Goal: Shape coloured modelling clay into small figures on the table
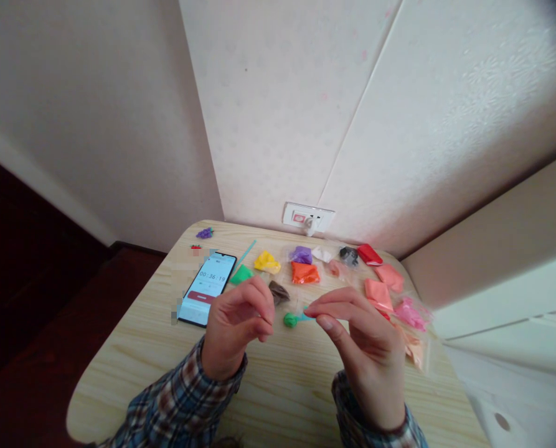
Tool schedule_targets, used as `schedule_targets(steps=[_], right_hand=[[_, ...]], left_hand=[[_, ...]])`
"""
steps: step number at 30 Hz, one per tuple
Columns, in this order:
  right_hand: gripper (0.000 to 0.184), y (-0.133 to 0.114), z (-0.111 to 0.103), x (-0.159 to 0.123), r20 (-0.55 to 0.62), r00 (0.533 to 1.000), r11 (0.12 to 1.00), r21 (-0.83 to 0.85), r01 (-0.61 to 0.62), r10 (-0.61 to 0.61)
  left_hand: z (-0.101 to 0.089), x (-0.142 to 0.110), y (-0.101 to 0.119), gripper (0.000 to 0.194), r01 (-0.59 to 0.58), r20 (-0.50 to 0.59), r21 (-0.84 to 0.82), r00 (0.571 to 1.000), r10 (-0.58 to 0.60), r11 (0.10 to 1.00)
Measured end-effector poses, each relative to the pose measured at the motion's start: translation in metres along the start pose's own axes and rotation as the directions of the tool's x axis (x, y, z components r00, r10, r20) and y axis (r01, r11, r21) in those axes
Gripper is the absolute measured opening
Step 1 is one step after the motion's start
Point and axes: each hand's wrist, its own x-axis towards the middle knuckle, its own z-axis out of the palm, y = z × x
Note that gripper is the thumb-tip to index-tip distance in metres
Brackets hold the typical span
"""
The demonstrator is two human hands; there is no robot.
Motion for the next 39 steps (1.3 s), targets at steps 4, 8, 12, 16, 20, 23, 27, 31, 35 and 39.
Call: schedule_targets(steps=[4,8,12,16,20,23,27,31,35,39], right_hand=[[0.011,0.006,0.000,-0.001,-0.003,1.000,1.000,-0.009,-0.011,0.011],[0.011,0.008,0.000,-0.001,-0.015,1.000,1.000,-0.008,-0.011,0.011],[0.011,0.006,-0.001,-0.001,-0.014,1.000,1.000,0.001,-0.005,0.005],[0.013,0.005,-0.002,-0.001,-0.015,1.000,1.000,0.026,0.015,-0.015],[0.016,0.004,-0.001,-0.003,-0.051,0.995,0.996,0.038,0.082,-0.080],[0.020,0.003,0.000,-0.004,-0.063,0.987,0.989,0.015,0.147,-0.146],[0.025,-0.001,0.002,-0.006,-0.021,0.973,0.970,-0.092,0.226,-0.229],[0.026,-0.004,0.000,-0.006,0.082,0.956,0.941,-0.171,0.293,-0.283],[0.025,-0.004,0.000,-0.005,0.140,0.945,0.925,-0.204,0.321,-0.297],[0.021,-0.003,0.001,-0.005,0.136,0.949,0.928,-0.208,0.309,-0.285]], left_hand=[[0.000,0.000,-0.002,0.012,0.013,0.006,0.001,1.000,-0.013,1.000],[0.001,-0.001,-0.003,0.006,0.045,0.031,-0.013,0.998,-0.045,0.999],[0.002,-0.001,-0.005,0.014,0.059,0.022,-0.019,0.998,-0.058,0.998],[0.002,-0.001,-0.006,0.011,0.095,0.019,-0.011,0.995,-0.095,0.995],[0.004,-0.003,-0.007,0.007,0.136,0.039,-0.022,0.990,-0.136,0.990],[0.005,-0.003,-0.009,0.008,0.191,0.054,-0.064,0.981,-0.187,0.980],[0.008,-0.004,-0.011,0.012,0.299,0.065,-0.144,0.954,-0.293,0.943],[0.011,-0.005,-0.012,0.019,0.396,0.073,-0.183,0.918,-0.389,0.900],[0.013,-0.006,-0.012,0.020,0.456,0.090,-0.204,0.890,-0.447,0.866],[0.012,-0.006,-0.014,0.025,0.495,0.100,-0.209,0.869,-0.485,0.843]])
